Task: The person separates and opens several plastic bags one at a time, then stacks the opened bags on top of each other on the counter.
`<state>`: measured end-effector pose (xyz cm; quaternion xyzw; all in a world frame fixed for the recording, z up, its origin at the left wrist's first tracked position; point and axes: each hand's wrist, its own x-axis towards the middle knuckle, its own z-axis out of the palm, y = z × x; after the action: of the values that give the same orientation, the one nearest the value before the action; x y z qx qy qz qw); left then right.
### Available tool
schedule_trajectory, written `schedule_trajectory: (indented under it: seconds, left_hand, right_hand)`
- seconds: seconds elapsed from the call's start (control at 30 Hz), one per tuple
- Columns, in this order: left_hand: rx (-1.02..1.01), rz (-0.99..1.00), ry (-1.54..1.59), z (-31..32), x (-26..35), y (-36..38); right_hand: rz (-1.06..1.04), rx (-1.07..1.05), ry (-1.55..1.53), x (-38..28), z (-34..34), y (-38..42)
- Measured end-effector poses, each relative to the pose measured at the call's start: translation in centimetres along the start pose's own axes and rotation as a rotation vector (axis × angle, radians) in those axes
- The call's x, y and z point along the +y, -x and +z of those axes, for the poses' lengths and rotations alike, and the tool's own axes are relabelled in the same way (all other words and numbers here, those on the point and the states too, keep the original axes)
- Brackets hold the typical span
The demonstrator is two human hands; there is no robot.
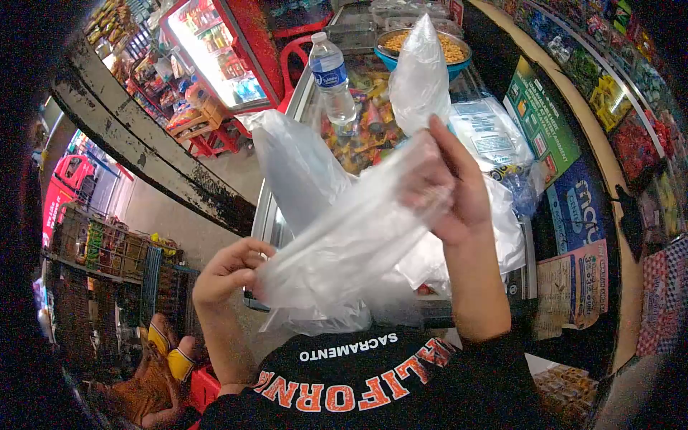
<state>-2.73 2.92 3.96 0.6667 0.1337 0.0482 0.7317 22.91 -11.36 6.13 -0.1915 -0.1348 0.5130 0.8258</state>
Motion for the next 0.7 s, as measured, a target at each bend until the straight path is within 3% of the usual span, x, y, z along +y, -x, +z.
schedule_trajectory:
  seconds: [0.07,0.1,0.13,0.17,0.2,0.23,0.27,0.37,0.4,0.43,0.47,0.5,0.57,0.63,0.67,0.7]
  left_hand:
    - [0.023,0.078,0.011,-1.0,0.6,0.3]
    - [0.048,0.161,0.026,-1.7,0.9,0.4]
    - [-0.128,0.372,0.028,-4.5,-0.3,0.4]
    - [-0.127,0.374,0.026,-6.2,-2.4,-0.3]
    - [0.169,0.66,0.191,-7.8,-4.6,-1.1]
    - [0.471,0.937,0.358,-8.5,-5.5,-1.7]
    - [0.468,0.935,0.357,-7.8,-4.5,-2.6]
    - [0.281,0.659,0.878,-3.1,0.2,-6.4]
    - [0.082,0.624,0.862,-5.5,-3.3,-7.2]
    - [-0.118,0.584,0.839,-8.0,-6.9,-8.0]
    - [0.207,0.397,0.795,-6.8,-7.5,-8.2]
    - [0.525,0.205,0.734,-5.5,-8.3,-8.2]
    - [0.551,0.067,0.506,-6.9,-13.9,-8.4]
    - [0.61,0.052,0.382,-6.7,-16.7,-9.0]
    - [0.663,0.051,0.255,-6.3,-17.3,-9.2]
    - [0.664,0.048,0.253,-6.4,-17.6,-9.3]
  right_hand:
    - [0.13,-0.385,-0.138,0.2,-1.2,-1.9]
    - [0.13,-0.388,-0.139,0.5,0.7,-2.2]
    - [0.026,-0.089,-0.056,1.1,3.3,-2.5]
    - [-0.078,0.209,0.028,1.3,4.9,-2.9]
    - [0.097,-0.337,-0.033,0.8,0.4,-5.4]
    - [0.095,-0.336,-0.034,1.3,0.2,-6.3]
    - [0.158,-0.381,-0.124,2.1,0.6,-7.1]
    - [0.304,-0.488,-0.248,5.0,-2.7,-10.0]
    - [0.387,-0.552,-0.282,6.4,-5.0,-11.2]
    - [0.348,-0.3,-0.137,7.9,-7.3,-11.7]
    - [0.305,-0.048,0.007,9.4,-9.5,-11.7]
    - [0.332,0.063,-0.053,10.4,-11.0,-10.9]
    - [0.362,0.18,-0.12,12.2,-14.2,-10.0]
    - [0.267,0.386,0.378,14.0,-17.3,-9.5]
    - [0.272,0.391,0.374,14.3,-17.6,-9.4]
    - [0.252,0.406,0.622,14.6,-17.8,-9.5]
